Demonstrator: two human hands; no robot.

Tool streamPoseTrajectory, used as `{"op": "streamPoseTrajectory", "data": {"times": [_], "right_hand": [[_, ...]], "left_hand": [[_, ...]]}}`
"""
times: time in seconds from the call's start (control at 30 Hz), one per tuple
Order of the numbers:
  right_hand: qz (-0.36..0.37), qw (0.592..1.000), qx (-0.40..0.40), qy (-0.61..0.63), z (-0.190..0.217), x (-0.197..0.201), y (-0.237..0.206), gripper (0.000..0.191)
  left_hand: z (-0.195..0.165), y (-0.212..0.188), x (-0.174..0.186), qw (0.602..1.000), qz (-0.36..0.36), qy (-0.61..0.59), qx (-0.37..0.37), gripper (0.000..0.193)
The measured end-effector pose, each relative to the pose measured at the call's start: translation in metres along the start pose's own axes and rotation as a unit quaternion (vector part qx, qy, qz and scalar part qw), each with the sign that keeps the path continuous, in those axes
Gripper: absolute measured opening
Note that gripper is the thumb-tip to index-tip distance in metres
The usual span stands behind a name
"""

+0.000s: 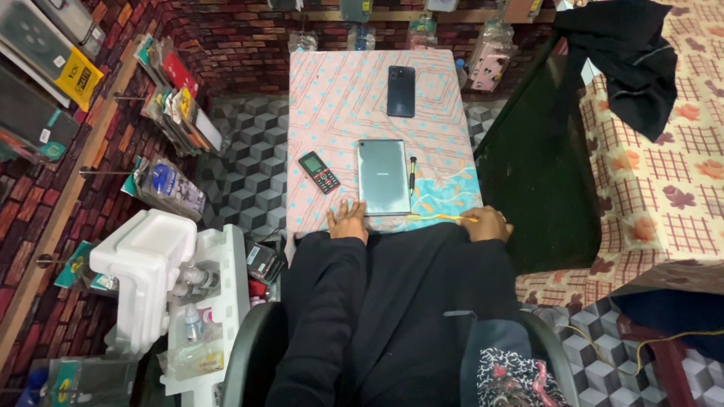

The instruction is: The person brushes dust from a disassembled tablet's screen and frame with a small yellow brush, turning the tablet over to clean both sides, then sets it down and works on a red feature phone, using a screwdriver to pry open its back cover and handle the battery.

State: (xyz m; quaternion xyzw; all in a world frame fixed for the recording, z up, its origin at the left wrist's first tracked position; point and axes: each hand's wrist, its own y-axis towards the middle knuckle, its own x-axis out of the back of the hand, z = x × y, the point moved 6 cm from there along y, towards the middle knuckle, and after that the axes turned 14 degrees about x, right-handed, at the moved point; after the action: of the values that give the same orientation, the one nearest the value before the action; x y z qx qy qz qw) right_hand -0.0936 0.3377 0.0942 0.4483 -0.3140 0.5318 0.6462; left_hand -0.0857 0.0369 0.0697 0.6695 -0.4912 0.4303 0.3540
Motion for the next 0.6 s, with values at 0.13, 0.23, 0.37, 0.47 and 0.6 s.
{"op": "streamPoseTrajectory", "data": {"times": [0.13, 0.23, 0.37, 0.47, 0.6], "right_hand": [[-0.029, 0.999, -0.042, -0.004, -0.009, 0.012, -0.005, 0.018], [-0.059, 0.988, -0.034, 0.142, -0.009, 0.017, -0.009, 0.023], [-0.044, 0.927, 0.000, 0.373, 0.016, 0.002, 0.001, 0.020], [0.027, 0.845, -0.059, 0.530, 0.048, -0.023, 0.008, 0.023], [0.040, 0.813, -0.082, 0.575, 0.088, -0.039, 0.016, 0.021]], "left_hand": [[-0.001, -0.001, 0.001, 1.000, 0.012, -0.001, -0.001, 0.075], [-0.004, -0.004, 0.004, 1.000, -0.016, 0.002, -0.012, 0.069], [-0.016, -0.010, 0.011, 0.992, -0.112, -0.016, -0.059, 0.059], [-0.020, -0.011, 0.009, 0.991, -0.116, -0.013, -0.059, 0.064], [-0.023, -0.014, 0.009, 0.989, -0.123, 0.000, -0.086, 0.064]]}}
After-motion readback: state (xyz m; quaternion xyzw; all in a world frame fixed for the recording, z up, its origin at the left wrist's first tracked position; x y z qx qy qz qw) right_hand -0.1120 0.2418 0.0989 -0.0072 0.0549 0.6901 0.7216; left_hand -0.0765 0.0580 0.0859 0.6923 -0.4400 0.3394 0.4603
